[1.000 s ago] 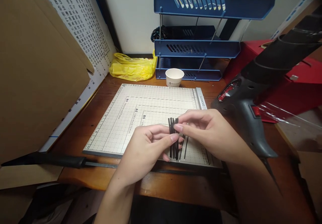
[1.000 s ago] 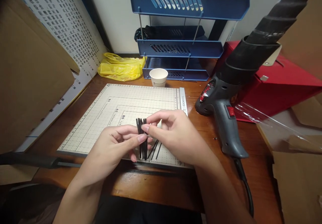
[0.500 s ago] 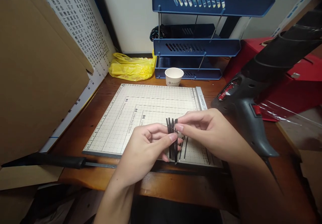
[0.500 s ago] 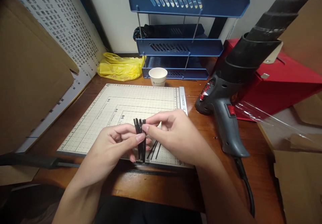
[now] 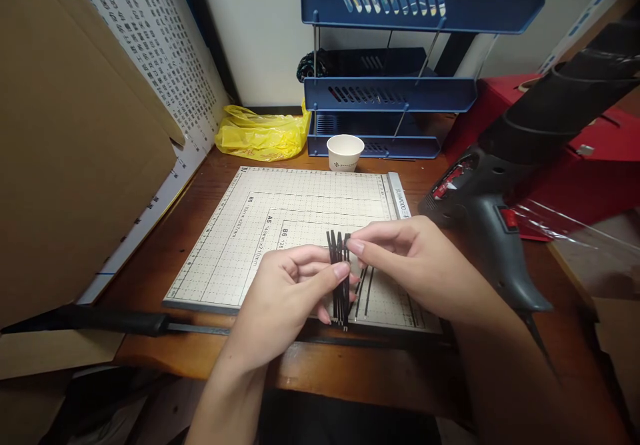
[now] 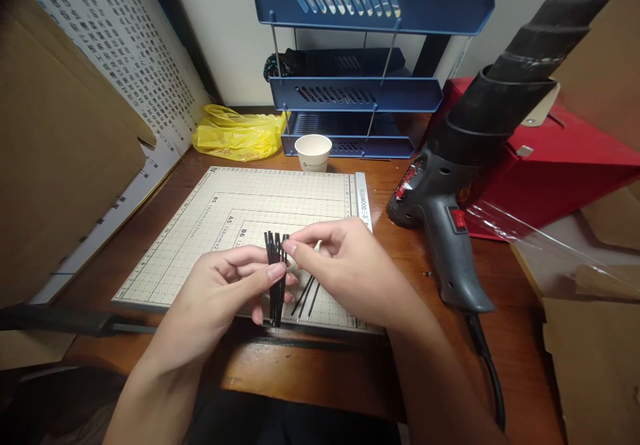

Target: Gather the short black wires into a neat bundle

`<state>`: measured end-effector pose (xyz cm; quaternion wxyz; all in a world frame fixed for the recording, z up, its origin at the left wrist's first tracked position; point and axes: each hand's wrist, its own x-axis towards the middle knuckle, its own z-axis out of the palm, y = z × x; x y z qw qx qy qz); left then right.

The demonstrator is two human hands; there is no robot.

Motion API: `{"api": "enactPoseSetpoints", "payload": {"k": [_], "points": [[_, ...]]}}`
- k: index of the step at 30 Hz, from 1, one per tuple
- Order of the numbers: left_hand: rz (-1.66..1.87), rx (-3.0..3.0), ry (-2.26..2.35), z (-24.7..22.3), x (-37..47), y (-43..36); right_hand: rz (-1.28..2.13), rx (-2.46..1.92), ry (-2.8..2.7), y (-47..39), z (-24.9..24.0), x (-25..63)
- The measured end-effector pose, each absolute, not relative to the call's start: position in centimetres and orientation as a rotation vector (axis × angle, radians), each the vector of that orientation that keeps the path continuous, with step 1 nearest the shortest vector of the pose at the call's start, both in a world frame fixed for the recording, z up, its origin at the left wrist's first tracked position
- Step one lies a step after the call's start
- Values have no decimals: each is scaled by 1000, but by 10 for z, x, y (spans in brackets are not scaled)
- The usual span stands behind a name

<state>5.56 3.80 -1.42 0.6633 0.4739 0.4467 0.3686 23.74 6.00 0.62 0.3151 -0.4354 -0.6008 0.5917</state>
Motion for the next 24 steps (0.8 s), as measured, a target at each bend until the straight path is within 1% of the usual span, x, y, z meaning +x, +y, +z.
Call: {"api": "enactPoseSetpoints", "payload": {"k": [4, 7, 9, 13, 15, 19, 24], "points": [[815, 1076, 994, -15, 54, 37, 1641, -1125, -1507, 60, 4, 234], [813, 1077, 986, -16, 55, 38, 1591, -1149, -1542, 60, 4, 233], [837, 1068, 1006, -17, 56, 38, 1430, -1225, -1637, 61, 5, 237], [923, 1006, 1058, -20, 57, 38, 852, -1533, -1730, 62, 8, 258], [938, 989, 1063, -20, 57, 38, 671, -1685, -1828, 61, 8, 270], [923, 1009, 1073, -21, 56, 39, 649, -1815, -2104, 60, 7, 275], [894, 1042, 1099, -20, 57, 38, 519, -2108, -2048, 58, 7, 254]]}}
